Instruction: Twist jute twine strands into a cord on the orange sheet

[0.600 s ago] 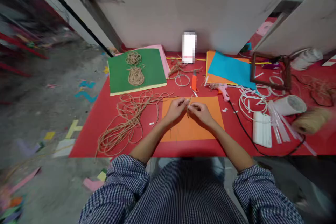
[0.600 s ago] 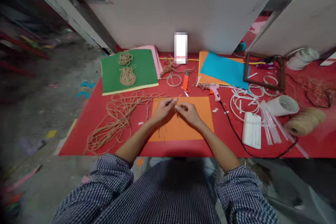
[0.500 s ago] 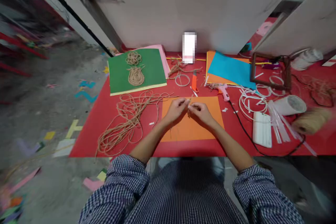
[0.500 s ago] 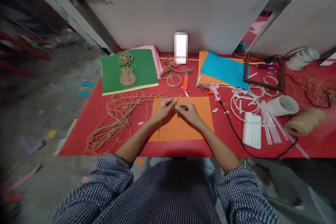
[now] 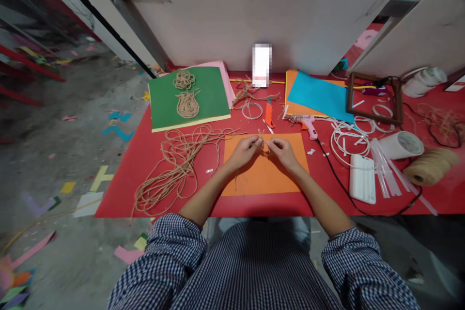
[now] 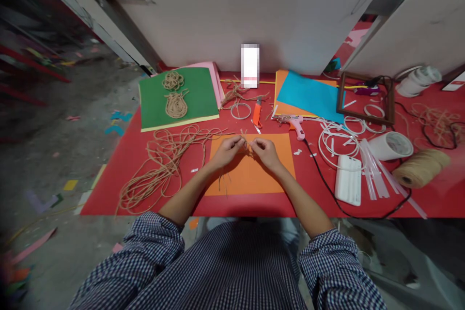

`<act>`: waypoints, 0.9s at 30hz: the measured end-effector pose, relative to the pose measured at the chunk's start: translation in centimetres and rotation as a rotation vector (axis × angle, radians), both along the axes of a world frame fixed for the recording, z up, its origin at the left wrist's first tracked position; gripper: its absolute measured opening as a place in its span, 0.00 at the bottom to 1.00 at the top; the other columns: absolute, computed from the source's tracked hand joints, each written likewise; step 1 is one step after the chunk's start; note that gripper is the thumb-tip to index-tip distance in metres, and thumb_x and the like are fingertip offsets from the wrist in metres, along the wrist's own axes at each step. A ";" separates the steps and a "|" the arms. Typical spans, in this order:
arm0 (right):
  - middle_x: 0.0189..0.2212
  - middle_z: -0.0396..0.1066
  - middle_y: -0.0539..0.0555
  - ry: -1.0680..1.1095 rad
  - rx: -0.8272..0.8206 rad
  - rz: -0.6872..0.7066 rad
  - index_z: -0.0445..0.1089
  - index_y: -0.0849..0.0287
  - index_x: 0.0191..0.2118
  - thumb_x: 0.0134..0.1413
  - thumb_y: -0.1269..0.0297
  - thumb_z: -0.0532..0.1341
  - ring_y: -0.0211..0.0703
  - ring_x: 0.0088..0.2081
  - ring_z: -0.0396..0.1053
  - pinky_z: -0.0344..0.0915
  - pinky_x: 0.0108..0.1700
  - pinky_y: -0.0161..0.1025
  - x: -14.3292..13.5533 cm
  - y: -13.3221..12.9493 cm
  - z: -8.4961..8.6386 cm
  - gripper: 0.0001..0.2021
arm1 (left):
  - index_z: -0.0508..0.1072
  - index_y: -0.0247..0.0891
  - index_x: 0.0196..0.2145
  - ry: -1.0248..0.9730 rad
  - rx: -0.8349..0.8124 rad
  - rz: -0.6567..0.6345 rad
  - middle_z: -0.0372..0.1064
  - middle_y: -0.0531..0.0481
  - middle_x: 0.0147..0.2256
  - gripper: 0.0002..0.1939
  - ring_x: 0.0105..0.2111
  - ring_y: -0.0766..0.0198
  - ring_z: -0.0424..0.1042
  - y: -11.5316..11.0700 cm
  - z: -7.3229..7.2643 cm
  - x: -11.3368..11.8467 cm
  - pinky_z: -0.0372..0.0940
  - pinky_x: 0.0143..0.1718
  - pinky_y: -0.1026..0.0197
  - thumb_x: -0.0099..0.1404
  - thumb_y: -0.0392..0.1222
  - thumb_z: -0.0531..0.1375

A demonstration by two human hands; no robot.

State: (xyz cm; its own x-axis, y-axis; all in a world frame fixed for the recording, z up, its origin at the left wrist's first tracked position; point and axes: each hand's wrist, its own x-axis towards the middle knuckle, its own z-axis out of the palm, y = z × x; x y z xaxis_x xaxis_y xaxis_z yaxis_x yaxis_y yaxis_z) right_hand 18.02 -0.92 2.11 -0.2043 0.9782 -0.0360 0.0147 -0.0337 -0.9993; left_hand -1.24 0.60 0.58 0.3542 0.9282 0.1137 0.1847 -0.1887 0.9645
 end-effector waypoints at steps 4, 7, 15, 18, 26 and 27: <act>0.22 0.55 0.46 -0.185 0.157 -0.091 0.61 0.57 0.24 0.60 0.51 0.64 0.36 0.26 0.53 0.50 0.30 0.37 0.4 0.3 -0.9 0.20 | 0.76 0.35 0.41 -0.040 -0.050 -0.144 0.75 0.45 0.39 0.21 0.40 0.59 0.73 0.2 0.0 -0.1 0.64 0.46 0.58 0.75 0.58 0.57; 0.21 0.53 0.46 -0.272 0.205 -0.090 0.60 0.56 0.23 0.60 0.54 0.62 0.36 0.26 0.51 0.47 0.30 0.38 0.4 0.3 -1.4 0.18 | 0.78 0.34 0.38 -0.098 -0.123 -0.162 0.75 0.44 0.38 0.22 0.39 0.60 0.72 -0.2 -0.1 0.2 0.65 0.46 0.58 0.71 0.59 0.62; 0.19 0.48 0.44 -0.378 0.340 -0.013 0.55 0.55 0.22 0.62 0.57 0.61 0.35 0.23 0.48 0.46 0.29 0.38 0.2 -0.4 -0.5 0.20 | 0.76 0.33 0.33 -0.480 -0.502 -0.019 0.70 0.49 0.30 0.22 0.32 0.66 0.69 -1.4 0.6 1.4 0.65 0.40 0.61 0.61 0.57 0.72; 0.18 0.49 0.44 -0.450 0.403 -0.035 0.53 0.55 0.22 0.61 0.58 0.61 0.35 0.23 0.49 0.47 0.30 0.38 0.2 -0.5 -0.3 0.20 | 0.77 0.32 0.32 -0.487 -0.511 0.007 0.70 0.49 0.30 0.22 0.31 0.67 0.68 -1.3 0.5 1.5 0.65 0.39 0.62 0.60 0.57 0.72; 0.19 0.56 0.46 -0.604 0.537 -0.058 0.57 0.56 0.22 0.63 0.59 0.60 0.36 0.24 0.53 0.47 0.31 0.39 0.0 -0.9 -0.1 0.19 | 0.77 0.32 0.30 -0.488 -0.536 -0.015 0.72 0.48 0.28 0.24 0.30 0.65 0.71 -1.2 1.0 1.2 0.67 0.39 0.60 0.59 0.59 0.73; 0.19 0.56 0.46 -0.616 0.541 -0.062 0.57 0.56 0.22 0.63 0.59 0.60 0.36 0.24 0.54 0.47 0.31 0.39 0.0 -1.0 -0.1 0.18 | 0.77 0.32 0.30 -0.476 -0.532 -0.015 0.72 0.48 0.28 0.24 0.30 0.65 0.71 -1.3 1.2 1.1 0.66 0.38 0.60 0.59 0.59 0.73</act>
